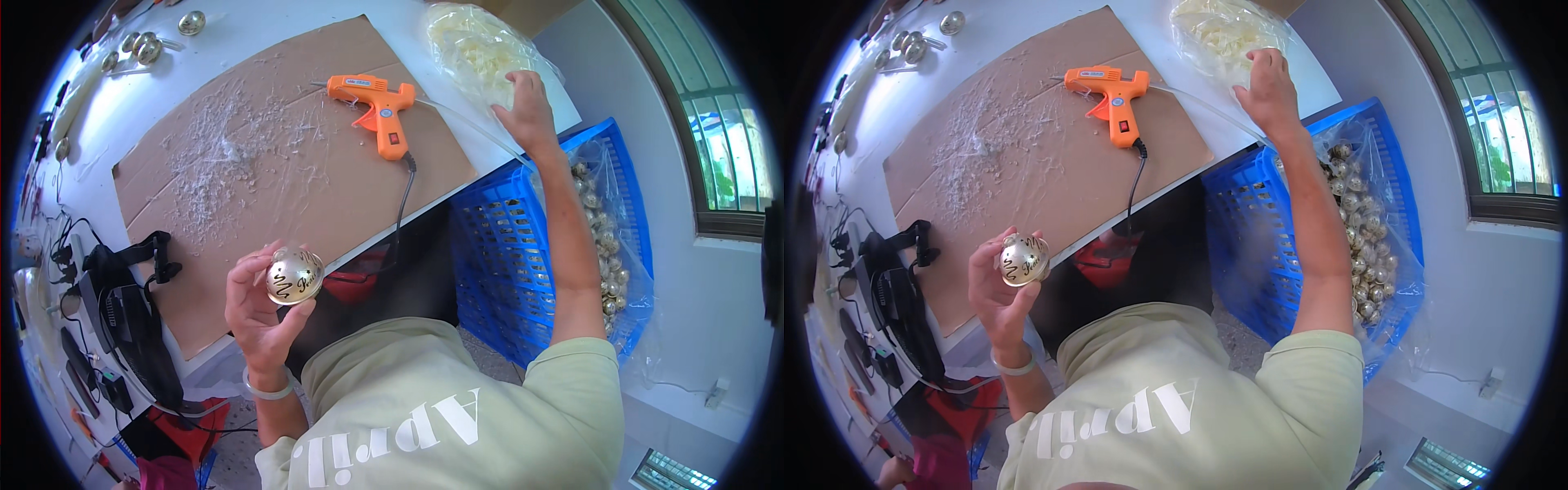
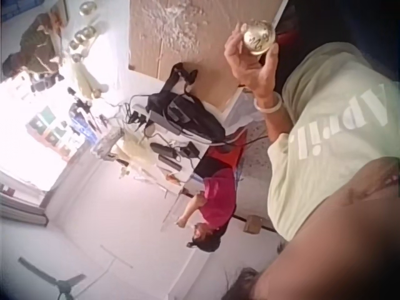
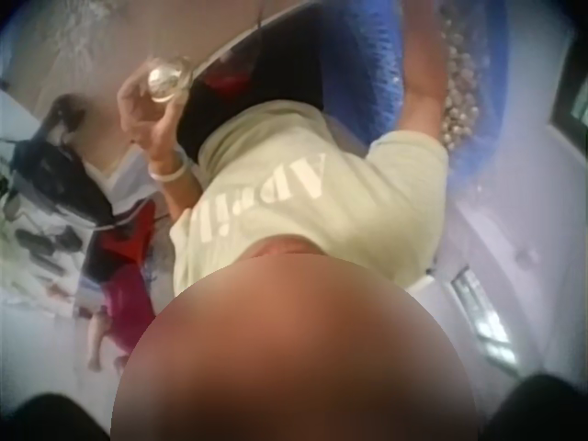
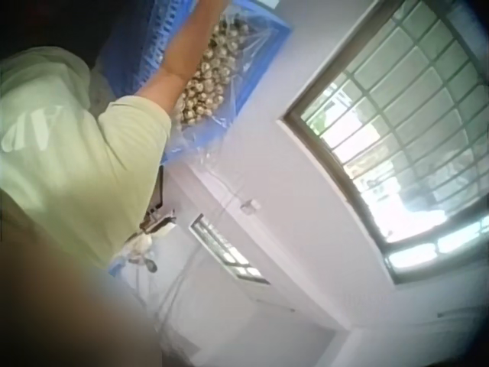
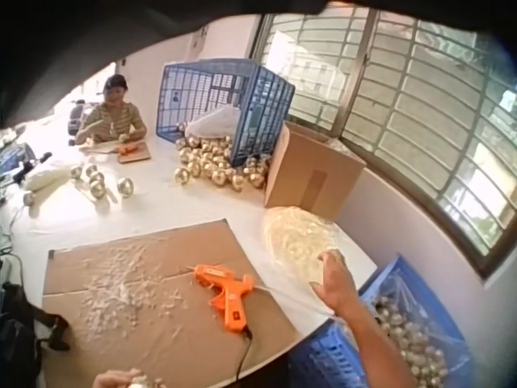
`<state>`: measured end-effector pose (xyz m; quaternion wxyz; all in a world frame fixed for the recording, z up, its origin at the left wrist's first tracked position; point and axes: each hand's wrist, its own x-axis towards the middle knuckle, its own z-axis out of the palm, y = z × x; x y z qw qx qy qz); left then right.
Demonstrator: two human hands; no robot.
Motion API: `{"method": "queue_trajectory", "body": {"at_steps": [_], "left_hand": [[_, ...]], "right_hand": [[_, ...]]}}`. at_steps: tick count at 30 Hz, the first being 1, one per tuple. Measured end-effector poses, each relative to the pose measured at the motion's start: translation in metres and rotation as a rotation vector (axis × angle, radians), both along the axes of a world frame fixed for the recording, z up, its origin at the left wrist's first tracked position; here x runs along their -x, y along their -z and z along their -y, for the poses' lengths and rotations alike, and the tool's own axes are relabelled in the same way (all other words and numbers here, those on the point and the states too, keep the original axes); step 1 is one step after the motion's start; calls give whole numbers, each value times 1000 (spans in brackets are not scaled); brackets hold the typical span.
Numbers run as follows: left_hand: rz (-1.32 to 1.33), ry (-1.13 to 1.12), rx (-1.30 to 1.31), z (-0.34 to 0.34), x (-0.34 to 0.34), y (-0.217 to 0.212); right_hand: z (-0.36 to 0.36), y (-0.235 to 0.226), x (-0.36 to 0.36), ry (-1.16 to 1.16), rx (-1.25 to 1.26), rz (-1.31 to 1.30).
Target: Applying hot glue to gold baubles and attaching ribbons to them.
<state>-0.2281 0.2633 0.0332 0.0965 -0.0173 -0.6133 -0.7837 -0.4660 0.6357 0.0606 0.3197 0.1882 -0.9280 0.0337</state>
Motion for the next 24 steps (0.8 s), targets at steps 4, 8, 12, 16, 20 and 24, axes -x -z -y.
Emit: {"method": "queue_trajectory", "body": {"at_steps": [4, 8, 12, 16, 20, 24], "left_hand": [[2, -18, -9, 2, -3, -3], [7, -17, -25, 4, -2, 0], [3, -9, -16, 4, 1, 0], [29, 4, -32, 2, 1, -4], [-12, 15, -12, 4, 1, 0], [-47, 18, -39, 2, 3, -7]], "right_hand": [[-19, -8, 2, -50, 226, 231], [-32, -34, 3, 53, 599, 453], [-24, -45, -12, -15, 916, 440], [9, -62, -31, -139, 1001, 470], [58, -80, -53, -246, 1094, 649], [95, -80, -71, -418, 1114, 816]]}}
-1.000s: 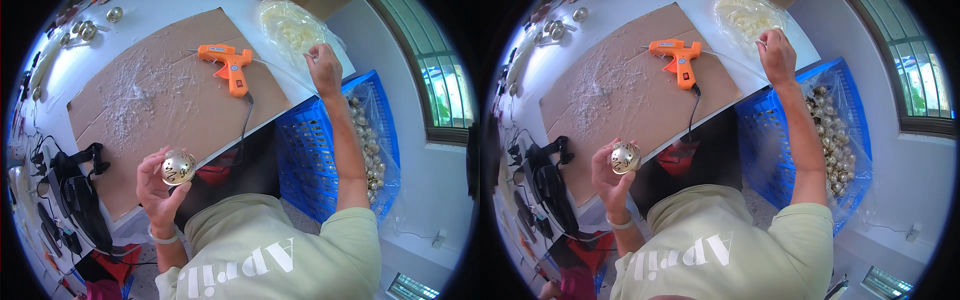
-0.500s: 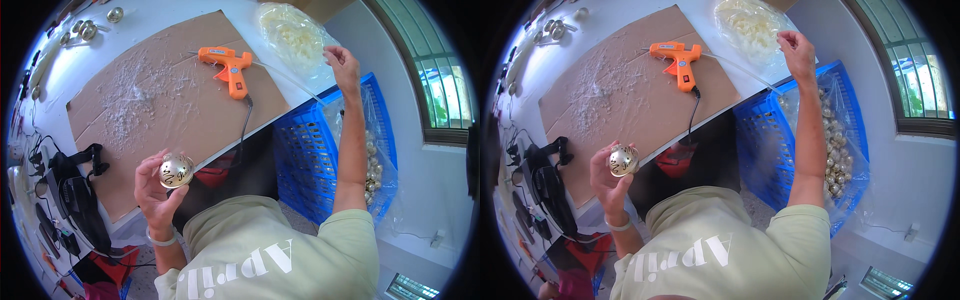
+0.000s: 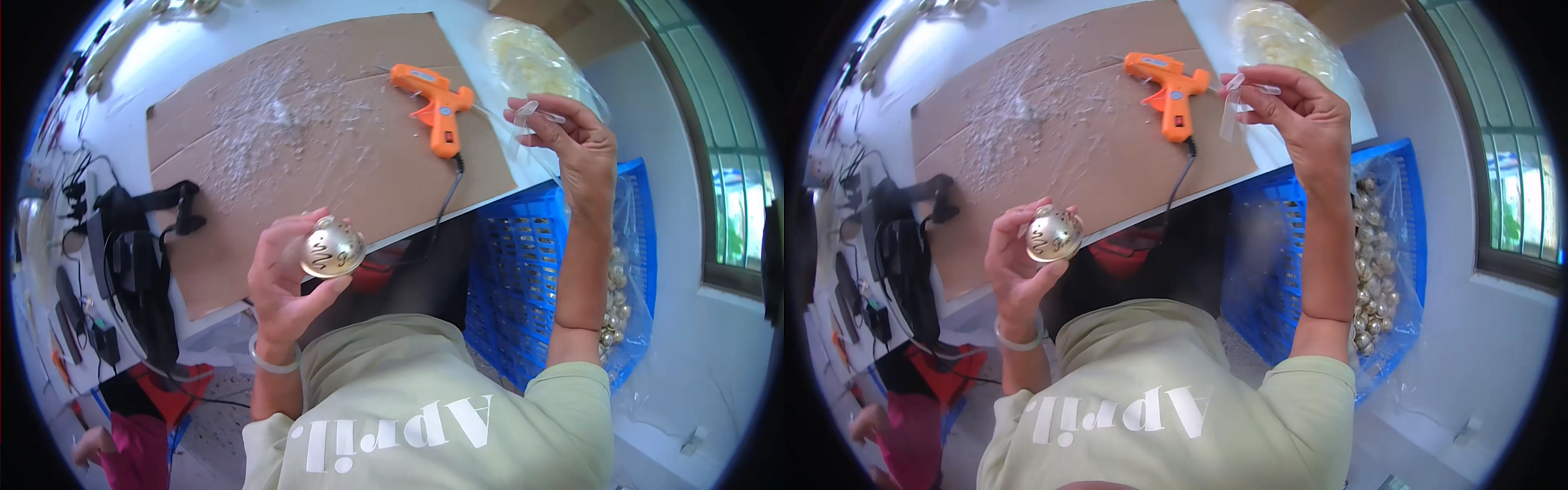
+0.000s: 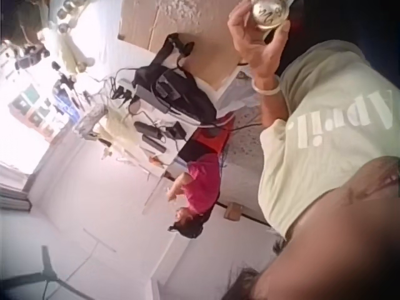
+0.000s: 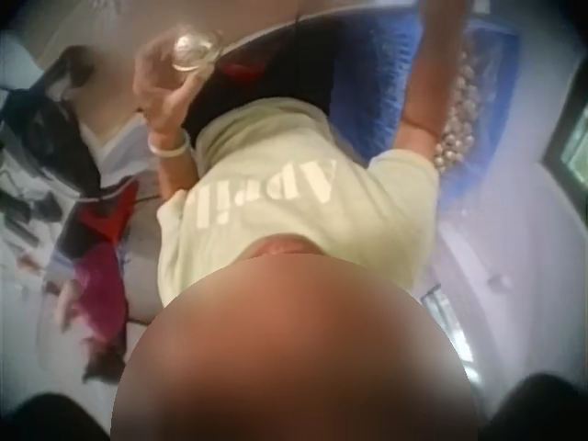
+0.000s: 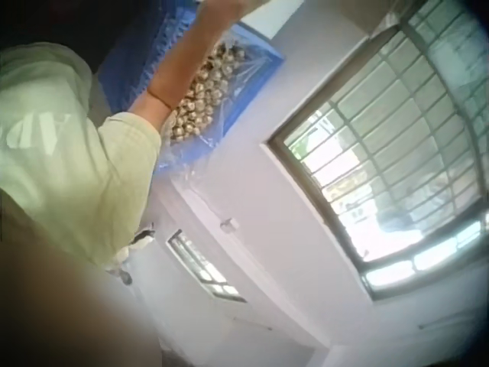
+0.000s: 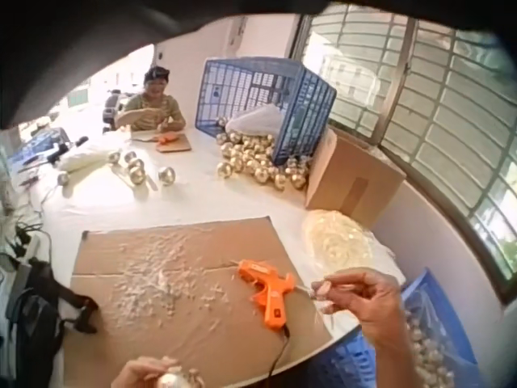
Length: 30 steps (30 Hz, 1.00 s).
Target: Applying hot glue to gold baubles and attaching ribbons to them.
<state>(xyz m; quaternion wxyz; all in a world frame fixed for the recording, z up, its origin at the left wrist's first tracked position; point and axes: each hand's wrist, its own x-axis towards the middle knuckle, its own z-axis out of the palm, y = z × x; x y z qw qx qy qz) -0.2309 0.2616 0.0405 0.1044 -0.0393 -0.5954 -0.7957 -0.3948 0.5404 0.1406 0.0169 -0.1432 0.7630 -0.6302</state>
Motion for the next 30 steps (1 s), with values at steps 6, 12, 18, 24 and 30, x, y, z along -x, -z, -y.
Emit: {"method": "queue_trajectory", "body": {"at_steps": [6, 12, 18, 24, 30], "left_hand": [[-44, -44, 29, 5, -2, 4], [-50, -61, 23, 13, -5, 3], [-88, -93, 99, 15, -5, 1], [-105, -66, 145, 11, -7, -3], [-113, -50, 192, 9, -5, 0]], "right_hand": [[53, 22, -17, -389, 129, -70], [94, 29, -54, -371, 120, 205], [112, 41, -74, -470, 245, 264], [121, 48, -83, -447, 222, 270], [120, 47, -86, -379, 163, 338]]}}
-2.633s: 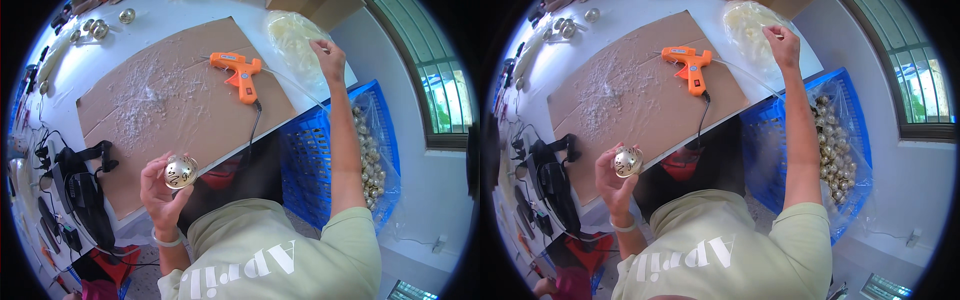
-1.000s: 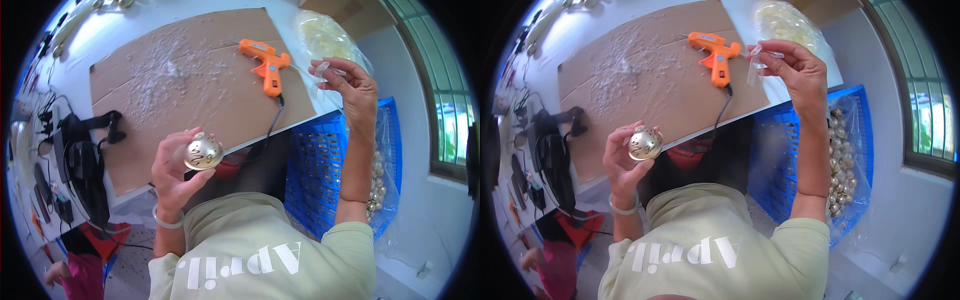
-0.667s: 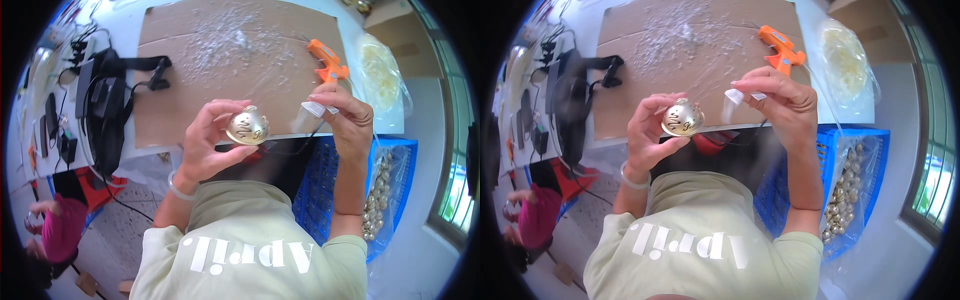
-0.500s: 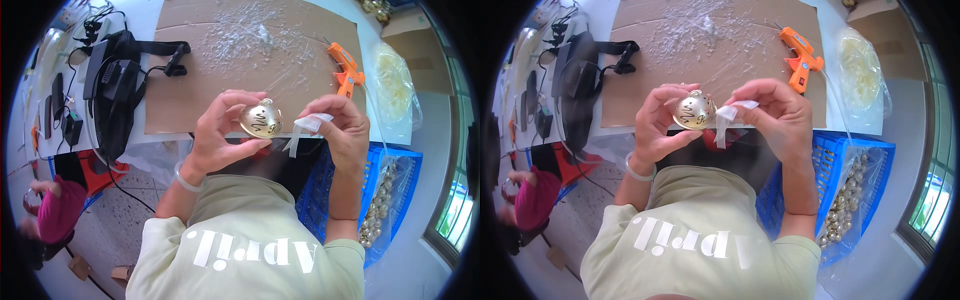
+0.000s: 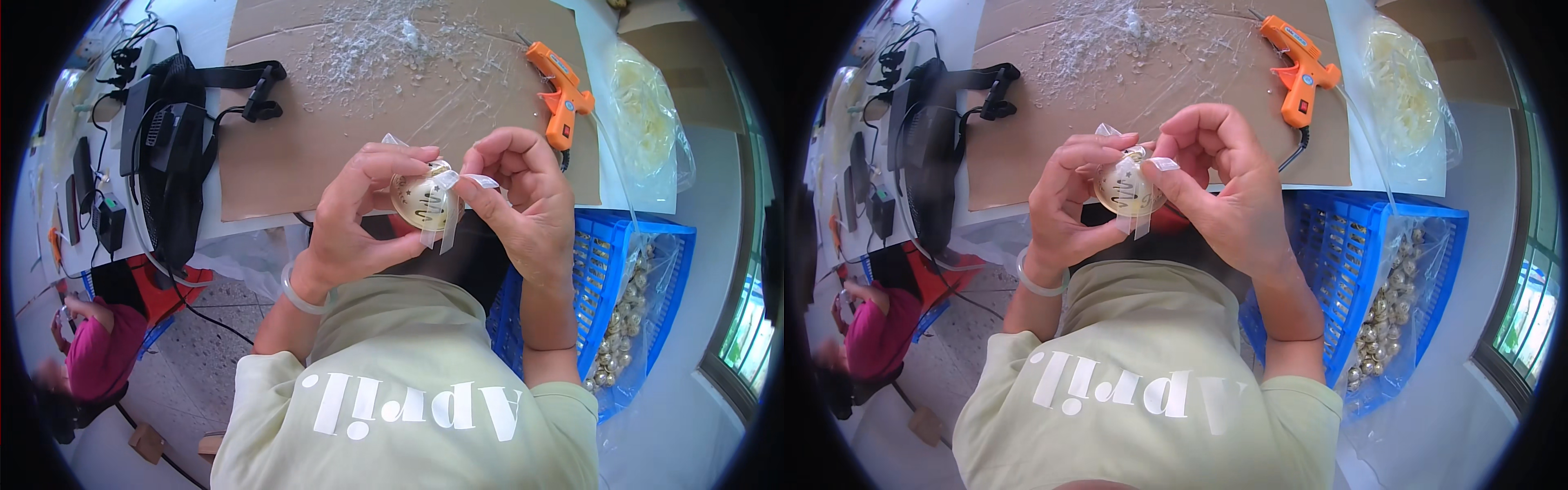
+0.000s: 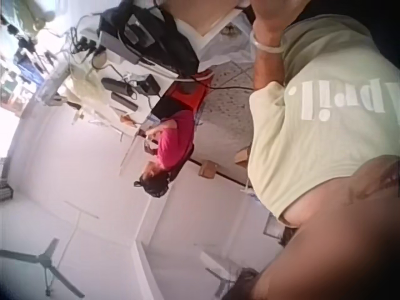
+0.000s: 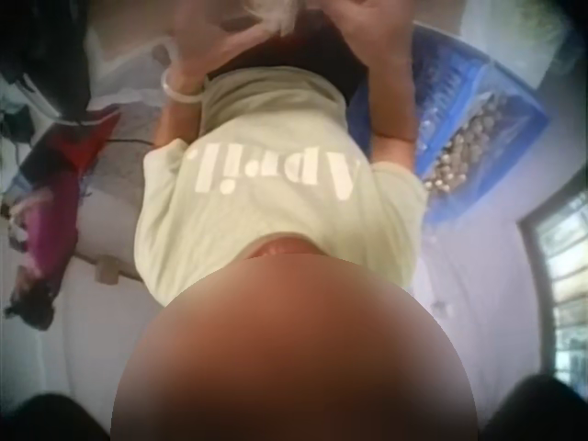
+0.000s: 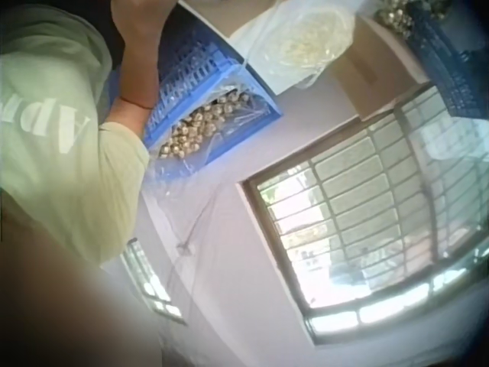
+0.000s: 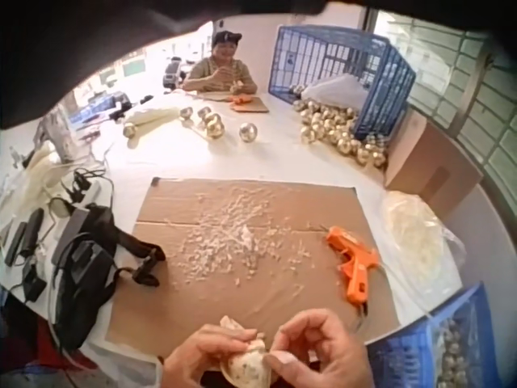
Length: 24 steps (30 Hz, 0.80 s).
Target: Applying hot glue to gold baubles and attaching ribbons to them.
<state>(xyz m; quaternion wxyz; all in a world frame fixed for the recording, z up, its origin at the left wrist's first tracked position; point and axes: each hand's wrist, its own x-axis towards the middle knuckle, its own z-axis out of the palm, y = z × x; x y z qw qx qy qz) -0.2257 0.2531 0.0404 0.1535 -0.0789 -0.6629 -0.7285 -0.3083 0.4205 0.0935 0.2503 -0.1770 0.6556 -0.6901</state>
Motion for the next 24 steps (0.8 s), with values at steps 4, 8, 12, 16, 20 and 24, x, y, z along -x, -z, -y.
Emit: {"method": "queue_trajectory", "body": {"at_steps": [4, 8, 12, 16, 20, 24], "left_hand": [[-5, 0, 9, -1, 0, 1], [-3, 2, 13, -2, 0, 1], [0, 15, 7, -1, -1, 2], [1, 16, -59, 1, -3, 6], [101, 40, -233, -1, -4, 4], [76, 38, -237, -1, -4, 3]], "right_hand": [[0, 2, 2, 10, -32, -48], [1, 2, 2, 20, -75, -117], [1, 1, -2, 75, -152, -345], [-5, -3, -17, 174, -294, -834], [-7, 1, -26, 197, -432, -1150], [-2, 5, -27, 158, -465, -1180]]}}
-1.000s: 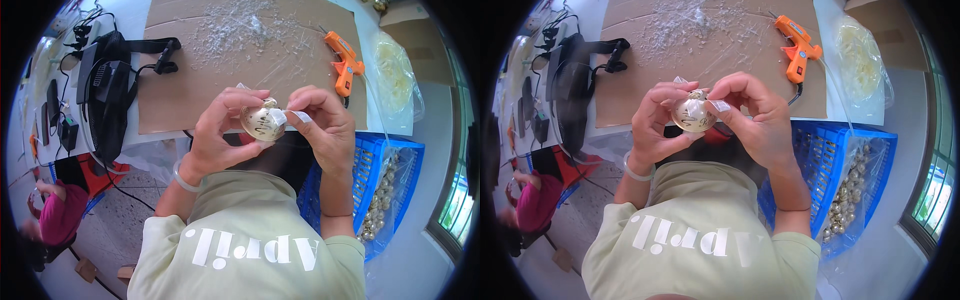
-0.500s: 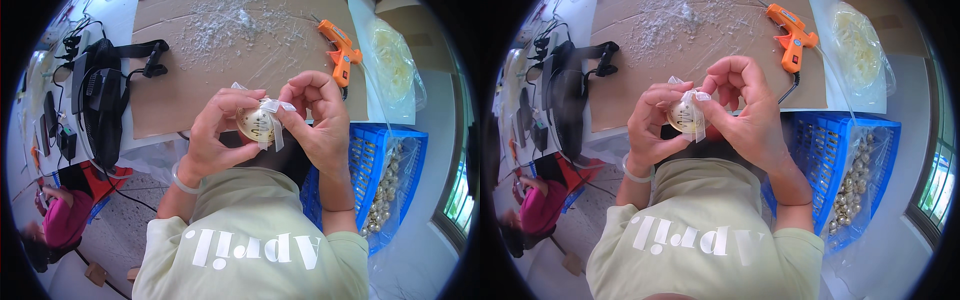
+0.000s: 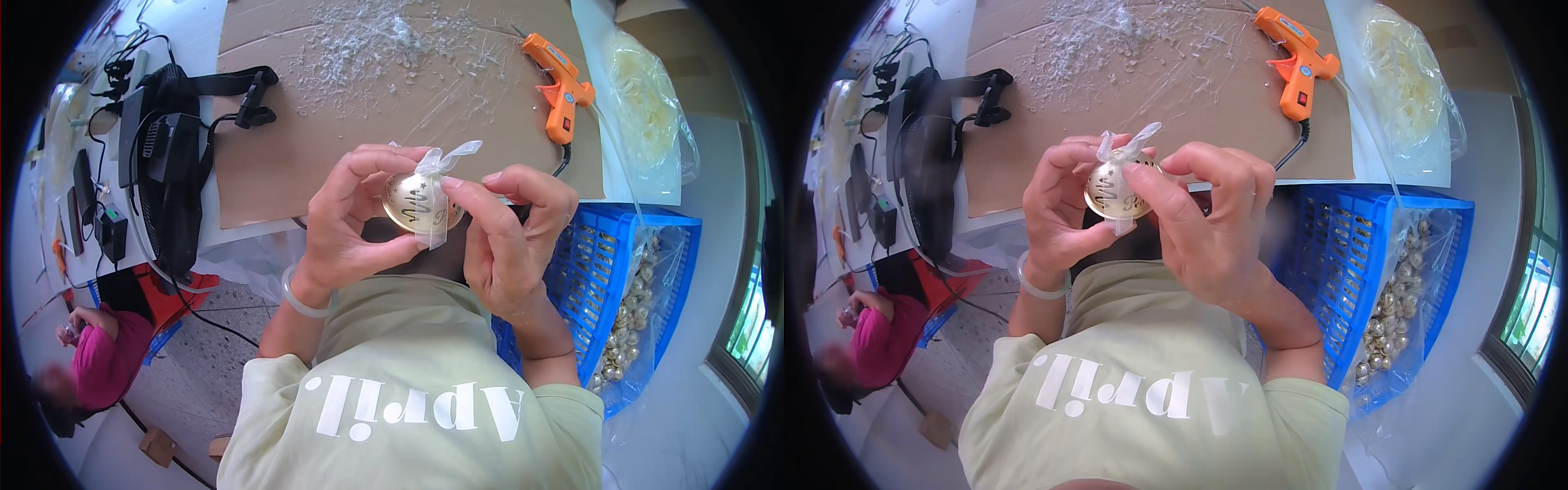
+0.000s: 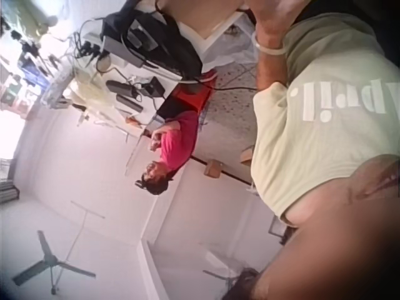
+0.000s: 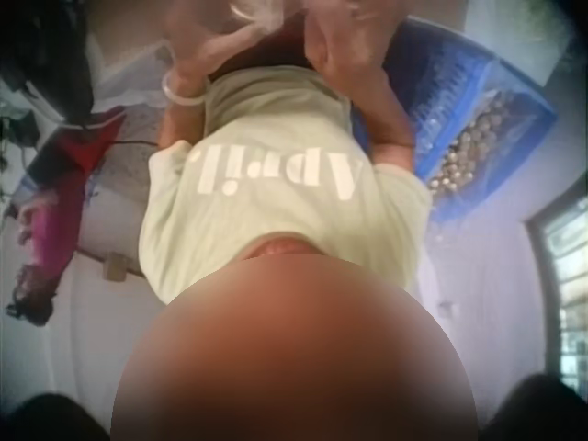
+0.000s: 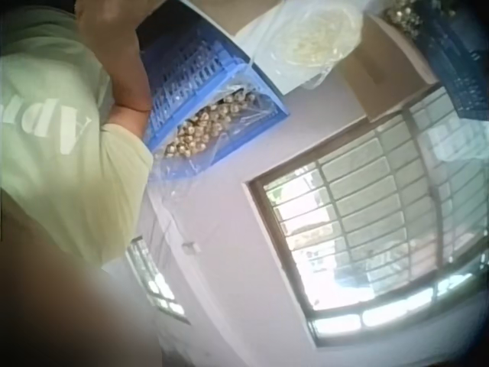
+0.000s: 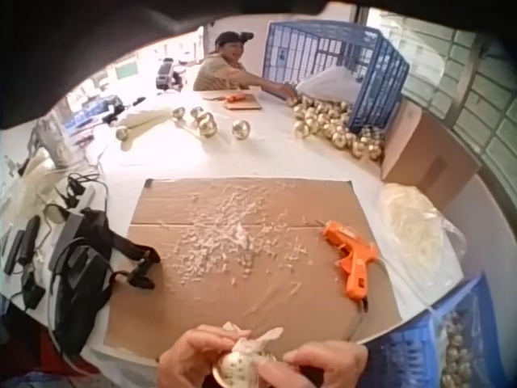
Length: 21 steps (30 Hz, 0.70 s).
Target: Applying hot glue to gold baubles and attaching ribbons to them.
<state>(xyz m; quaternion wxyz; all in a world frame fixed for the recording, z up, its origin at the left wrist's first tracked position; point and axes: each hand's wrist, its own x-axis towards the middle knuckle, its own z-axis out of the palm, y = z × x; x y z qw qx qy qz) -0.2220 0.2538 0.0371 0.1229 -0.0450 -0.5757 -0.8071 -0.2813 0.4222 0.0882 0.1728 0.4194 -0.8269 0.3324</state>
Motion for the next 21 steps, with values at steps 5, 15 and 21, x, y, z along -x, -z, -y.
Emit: {"method": "queue_trajectory", "body": {"at_steps": [5, 15, 21], "left_hand": [[-28, 18, 14, 1, 2, 1], [-53, 40, 54, 4, 0, 3], [-65, 25, 71, 6, -3, 4]], "right_hand": [[5, -2, 0, 16, -26, 49], [6, -3, -1, 17, -27, 82], [9, -1, -4, 1, -24, 98]]}}
